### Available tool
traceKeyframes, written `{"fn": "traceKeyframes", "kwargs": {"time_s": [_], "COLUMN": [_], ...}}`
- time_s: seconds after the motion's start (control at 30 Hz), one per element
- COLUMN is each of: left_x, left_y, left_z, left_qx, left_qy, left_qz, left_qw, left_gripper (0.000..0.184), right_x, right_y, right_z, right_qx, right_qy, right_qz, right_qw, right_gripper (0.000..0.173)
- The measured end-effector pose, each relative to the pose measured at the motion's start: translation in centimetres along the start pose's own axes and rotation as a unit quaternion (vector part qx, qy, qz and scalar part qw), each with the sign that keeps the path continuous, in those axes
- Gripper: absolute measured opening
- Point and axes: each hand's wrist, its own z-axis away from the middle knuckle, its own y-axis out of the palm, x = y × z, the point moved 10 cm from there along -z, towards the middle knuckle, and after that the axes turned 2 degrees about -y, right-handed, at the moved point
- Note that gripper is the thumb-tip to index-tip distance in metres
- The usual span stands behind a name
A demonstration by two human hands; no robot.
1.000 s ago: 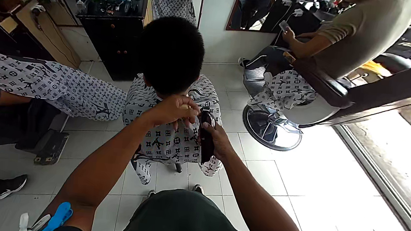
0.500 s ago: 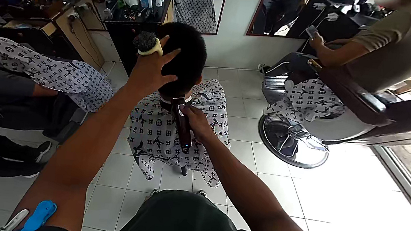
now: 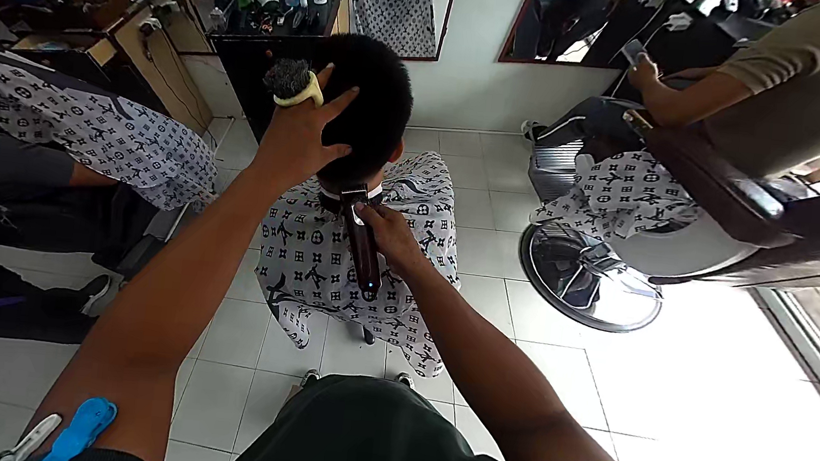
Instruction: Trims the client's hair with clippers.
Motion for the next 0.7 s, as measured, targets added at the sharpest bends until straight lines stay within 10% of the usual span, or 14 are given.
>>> {"fn": "traceKeyframes", "kwargs": {"time_s": [0.47, 0.7], "left_x": [-0.4, -0.3], "left_y": [-0.6, -0.4], "left_z": [0.2, 0.8], "left_qx": [-0.019, -0.028], "left_qy": [0.016, 0.019], "left_qz": [0.007, 0.018], "left_qw": [1.000, 0.999], "left_gripper": [0.075, 0.079], "right_x": [1.8, -4.7], "right_y": [0.4, -0.7], "right_z": [1.3, 3.8], "right_qx": [-0.021, 0.070], "right_qy": [-0.142, 0.011], "right_qz": [0.022, -0.228], "right_qw": [0.989, 0.971], "right_gripper": [0.043, 0.033]}}
